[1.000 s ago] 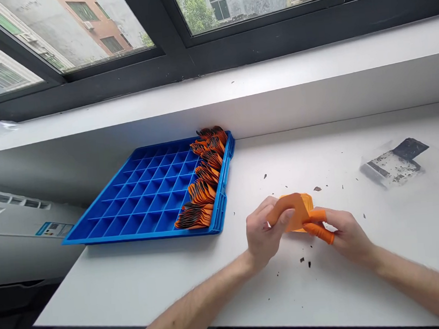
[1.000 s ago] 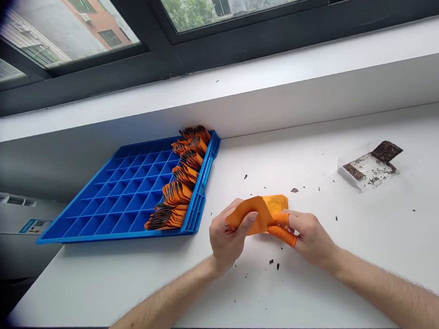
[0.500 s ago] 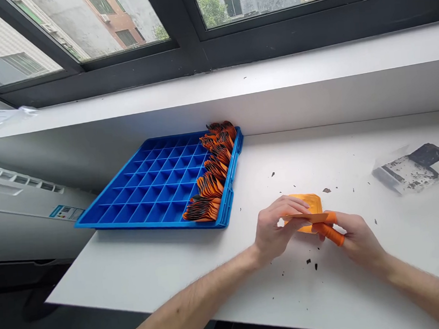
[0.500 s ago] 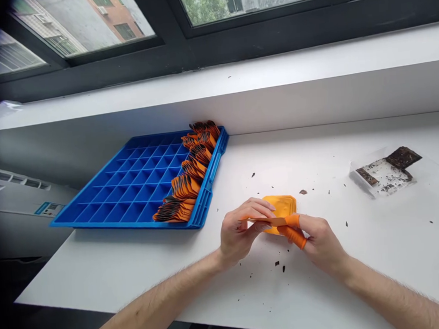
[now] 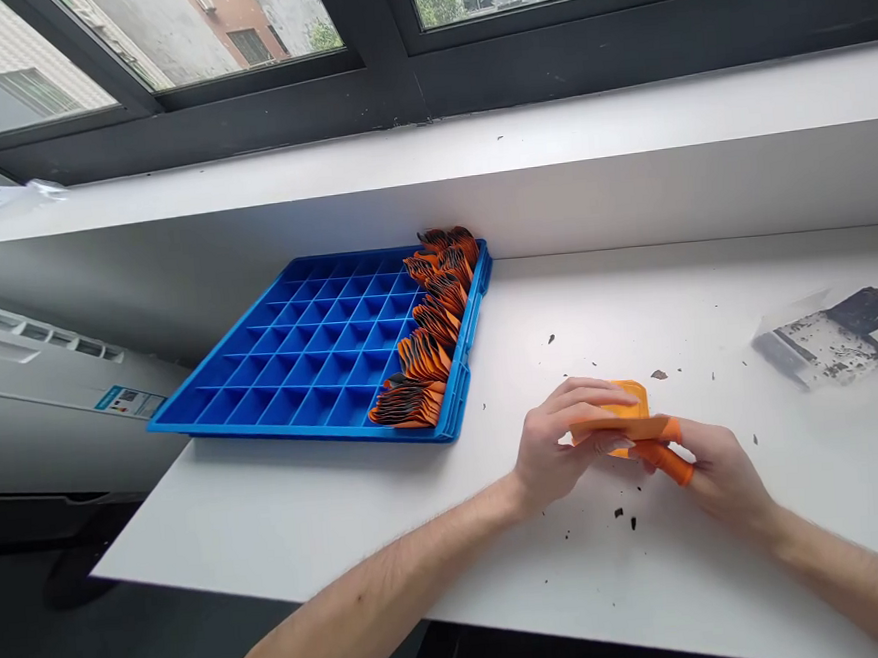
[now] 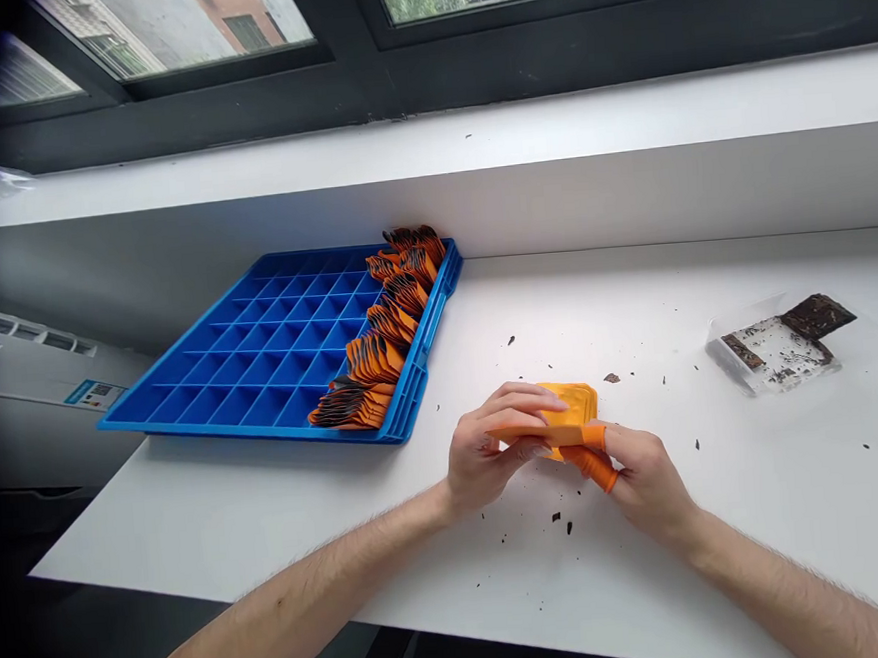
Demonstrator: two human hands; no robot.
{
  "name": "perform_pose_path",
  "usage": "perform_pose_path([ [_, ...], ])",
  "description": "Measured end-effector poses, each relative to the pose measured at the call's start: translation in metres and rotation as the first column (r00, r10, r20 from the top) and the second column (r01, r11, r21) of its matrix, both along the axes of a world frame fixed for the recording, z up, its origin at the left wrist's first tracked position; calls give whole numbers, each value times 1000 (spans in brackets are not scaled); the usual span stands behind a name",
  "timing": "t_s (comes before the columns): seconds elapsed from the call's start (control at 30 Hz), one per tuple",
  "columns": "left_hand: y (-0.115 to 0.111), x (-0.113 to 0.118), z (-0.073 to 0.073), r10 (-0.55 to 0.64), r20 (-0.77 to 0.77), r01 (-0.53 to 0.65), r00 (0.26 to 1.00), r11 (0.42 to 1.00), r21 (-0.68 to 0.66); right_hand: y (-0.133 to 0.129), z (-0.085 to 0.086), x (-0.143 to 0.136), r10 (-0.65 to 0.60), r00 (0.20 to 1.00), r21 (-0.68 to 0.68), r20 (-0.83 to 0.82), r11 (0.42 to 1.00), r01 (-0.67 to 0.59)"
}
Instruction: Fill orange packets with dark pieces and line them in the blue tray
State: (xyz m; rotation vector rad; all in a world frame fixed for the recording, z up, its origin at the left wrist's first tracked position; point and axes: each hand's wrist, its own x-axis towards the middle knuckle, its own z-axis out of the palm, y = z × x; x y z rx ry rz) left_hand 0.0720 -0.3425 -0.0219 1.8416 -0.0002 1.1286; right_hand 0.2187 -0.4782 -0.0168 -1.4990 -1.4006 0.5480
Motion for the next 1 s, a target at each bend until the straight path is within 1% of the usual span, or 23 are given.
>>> perform_pose_path([
  [0.13, 1, 1, -6, 49, -51, -51, 998, 998, -45, 1, 3, 0, -15, 999, -25, -30, 1000, 14],
  [0.3, -1, 3, -10, 74, 9, -73, 997, 996, -58, 1, 5, 1, -24, 998, -45, -59, 999, 22],
  [0.43, -2, 3, -9, 95, 15, -95, 995, 995, -35, -1, 3, 1, -25, 997, -56, -76, 998, 21],
  [0.63, -1, 2, -7, 91, 48, -93, 995, 995, 47, -4, -3, 2, -29, 996, -89, -86, 996, 21],
  [0.8, 2, 0, -6, 110, 64, -115, 992, 990, 84, -3, -2, 3, -53, 997, -120, -61, 992, 46],
  [1.0, 2, 0, -3, 129, 89, -135, 988, 989, 64, -2, 4, 3, -126, 992, -52, -20, 991, 124],
])
